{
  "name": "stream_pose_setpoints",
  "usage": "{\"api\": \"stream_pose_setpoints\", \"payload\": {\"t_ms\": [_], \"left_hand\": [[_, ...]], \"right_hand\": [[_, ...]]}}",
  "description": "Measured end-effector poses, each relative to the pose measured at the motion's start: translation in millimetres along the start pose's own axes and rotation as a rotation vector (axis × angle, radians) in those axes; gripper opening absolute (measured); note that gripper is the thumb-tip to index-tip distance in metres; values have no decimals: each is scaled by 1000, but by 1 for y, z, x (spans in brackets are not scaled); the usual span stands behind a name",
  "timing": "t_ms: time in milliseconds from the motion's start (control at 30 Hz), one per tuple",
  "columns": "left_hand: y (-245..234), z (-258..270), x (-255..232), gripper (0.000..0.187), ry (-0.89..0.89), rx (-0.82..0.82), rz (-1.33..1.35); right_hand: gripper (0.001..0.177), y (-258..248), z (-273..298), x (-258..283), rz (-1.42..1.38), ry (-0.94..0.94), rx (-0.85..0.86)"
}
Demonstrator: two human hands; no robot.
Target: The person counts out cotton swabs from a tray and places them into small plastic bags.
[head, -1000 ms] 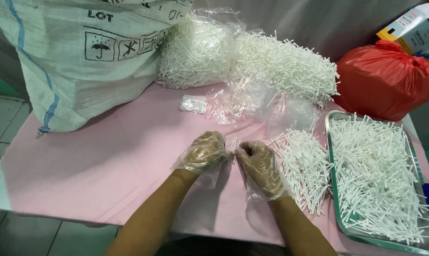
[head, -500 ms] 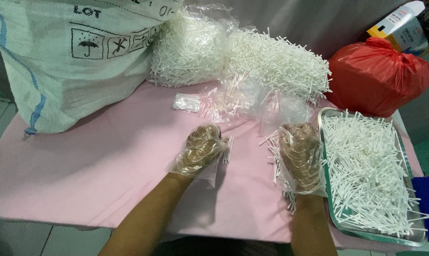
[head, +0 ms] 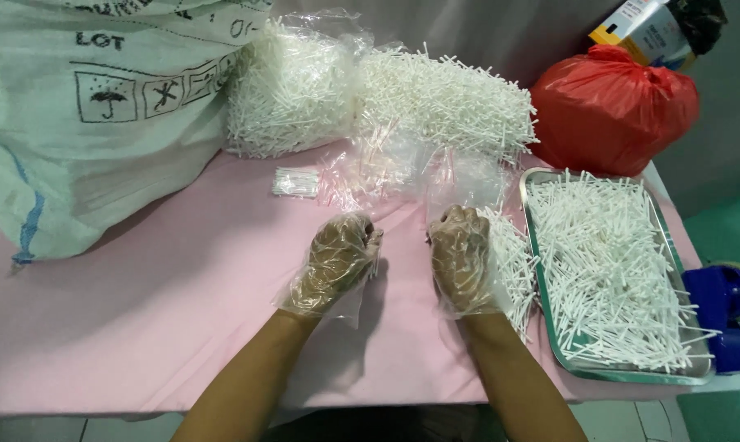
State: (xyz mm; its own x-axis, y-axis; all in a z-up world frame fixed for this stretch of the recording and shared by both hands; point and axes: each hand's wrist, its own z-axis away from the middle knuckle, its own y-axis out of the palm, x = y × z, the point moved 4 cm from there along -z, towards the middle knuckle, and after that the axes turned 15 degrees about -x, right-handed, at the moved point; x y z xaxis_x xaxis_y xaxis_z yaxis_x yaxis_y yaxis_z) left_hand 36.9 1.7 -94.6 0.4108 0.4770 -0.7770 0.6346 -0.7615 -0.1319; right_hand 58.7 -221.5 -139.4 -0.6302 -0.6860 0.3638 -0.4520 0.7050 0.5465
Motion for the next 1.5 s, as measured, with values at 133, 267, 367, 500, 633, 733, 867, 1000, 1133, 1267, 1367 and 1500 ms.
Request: {"api": "stream_pose_setpoints", "payload": {"t_ms": [133, 267, 367, 500, 633, 733, 867, 1000, 1133, 1267, 1367, 1500], "left_hand": [[25, -19, 27, 26, 375, 335, -93], [29, -26, 24, 7, -100, 581, 91], [29, -29, -1, 8, 83, 454, 58], [30, -14, -32, 13, 342, 257, -4], [32, -3, -36, 27, 110, 535, 49], [70, 58, 53, 33, -18, 665, 140], [140, 169, 212, 21, -135, 725, 413], [80, 103, 81, 17, -131, 740, 397], [25, 26, -58, 23, -147, 732, 309], [9, -6, -92, 33, -257, 723, 285], [24, -9, -74, 24, -321, 713, 274], [29, -28, -90, 22, -376, 705, 303]], "right_hand": [[117, 63, -10, -5, 663, -334, -484], [71, 125, -72, -53, 1413, -802, -358], [14, 2, -51, 12, 1978, -988, 435], [16, 107, -107, 78, 1689, 293, -173], [19, 121, -104, 91, 1523, 541, -415], [15, 123, -74, 77, 1486, 625, -426], [8, 146, -55, 78, 1406, 498, -466], [11, 143, -34, 91, 1346, 407, -515], [22, 123, -25, 125, 1510, 323, -524], [18, 92, -23, 151, 1933, 143, -302], [23, 81, -23, 149, 2001, 89, -253], [30, 71, -22, 139, 2084, 25, -149]]}}
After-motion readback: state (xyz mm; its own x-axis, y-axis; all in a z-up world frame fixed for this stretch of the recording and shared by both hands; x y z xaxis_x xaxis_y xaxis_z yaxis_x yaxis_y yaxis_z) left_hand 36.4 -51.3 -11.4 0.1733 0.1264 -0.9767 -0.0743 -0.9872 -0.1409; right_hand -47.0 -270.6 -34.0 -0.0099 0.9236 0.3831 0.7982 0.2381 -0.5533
